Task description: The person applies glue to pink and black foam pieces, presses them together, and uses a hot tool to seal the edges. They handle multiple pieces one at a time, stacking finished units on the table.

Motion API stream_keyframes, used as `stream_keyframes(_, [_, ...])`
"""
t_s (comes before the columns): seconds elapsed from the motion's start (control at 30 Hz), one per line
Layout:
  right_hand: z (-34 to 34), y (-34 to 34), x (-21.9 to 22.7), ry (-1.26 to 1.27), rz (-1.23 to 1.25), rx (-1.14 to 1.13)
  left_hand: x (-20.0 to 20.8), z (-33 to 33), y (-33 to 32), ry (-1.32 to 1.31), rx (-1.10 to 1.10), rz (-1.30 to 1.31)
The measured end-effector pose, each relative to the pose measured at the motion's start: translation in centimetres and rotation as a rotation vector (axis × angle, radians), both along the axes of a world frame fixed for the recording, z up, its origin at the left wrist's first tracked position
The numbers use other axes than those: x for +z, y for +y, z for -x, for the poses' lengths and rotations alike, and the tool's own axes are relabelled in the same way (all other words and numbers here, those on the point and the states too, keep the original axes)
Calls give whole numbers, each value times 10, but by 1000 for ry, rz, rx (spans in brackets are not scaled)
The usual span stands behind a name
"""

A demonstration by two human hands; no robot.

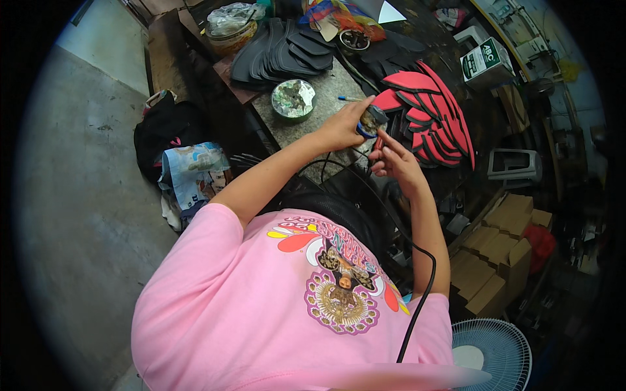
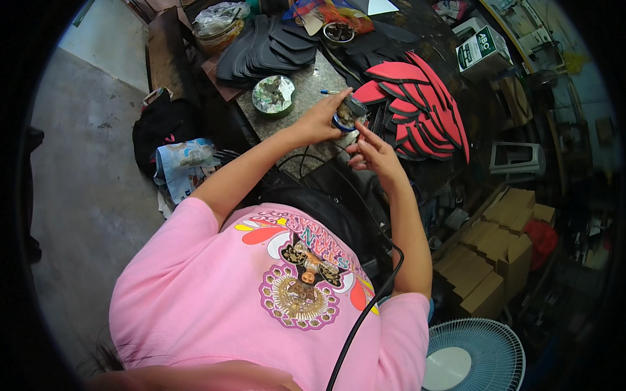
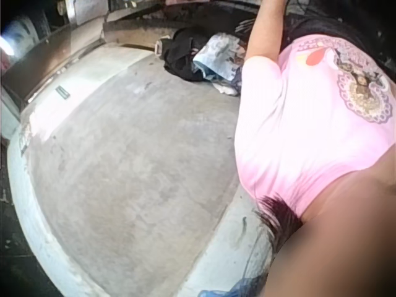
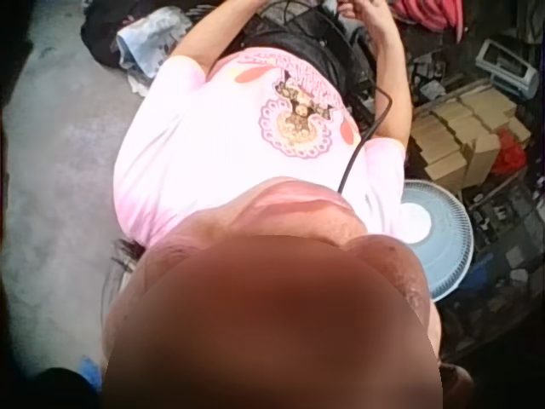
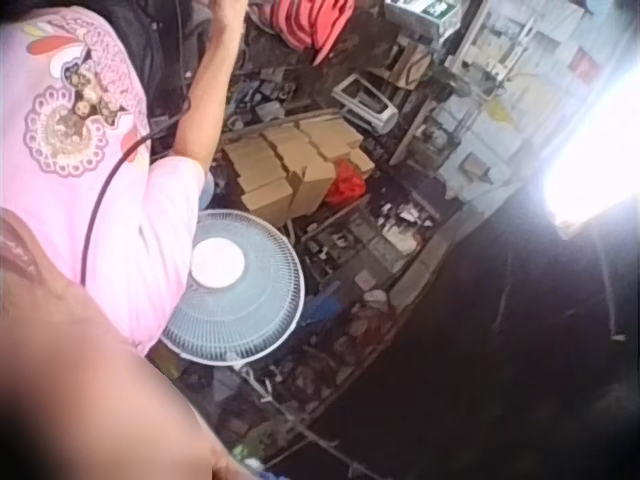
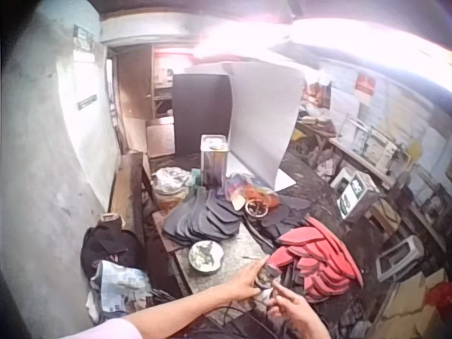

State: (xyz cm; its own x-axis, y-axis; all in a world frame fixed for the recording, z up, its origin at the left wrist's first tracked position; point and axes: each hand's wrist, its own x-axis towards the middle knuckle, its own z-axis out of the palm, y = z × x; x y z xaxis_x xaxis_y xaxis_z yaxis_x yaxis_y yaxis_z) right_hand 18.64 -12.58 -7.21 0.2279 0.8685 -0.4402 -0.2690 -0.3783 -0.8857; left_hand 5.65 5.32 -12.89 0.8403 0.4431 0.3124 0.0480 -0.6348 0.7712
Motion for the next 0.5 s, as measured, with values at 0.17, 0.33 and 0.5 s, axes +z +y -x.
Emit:
stream_keyframes(0.17, [-6, -40, 7, -130, -47, -153, 9, -4, -3, -38, 57, 17])
stream_keyframes(0.33, [-15, -111, -3, -361, -15, -506, 17, -13, 28, -168, 228, 16])
stream_keyframes(0.5, [-9, -166, -41, -474, -19, -682, 8, -35, 75, -87, 409, -35])
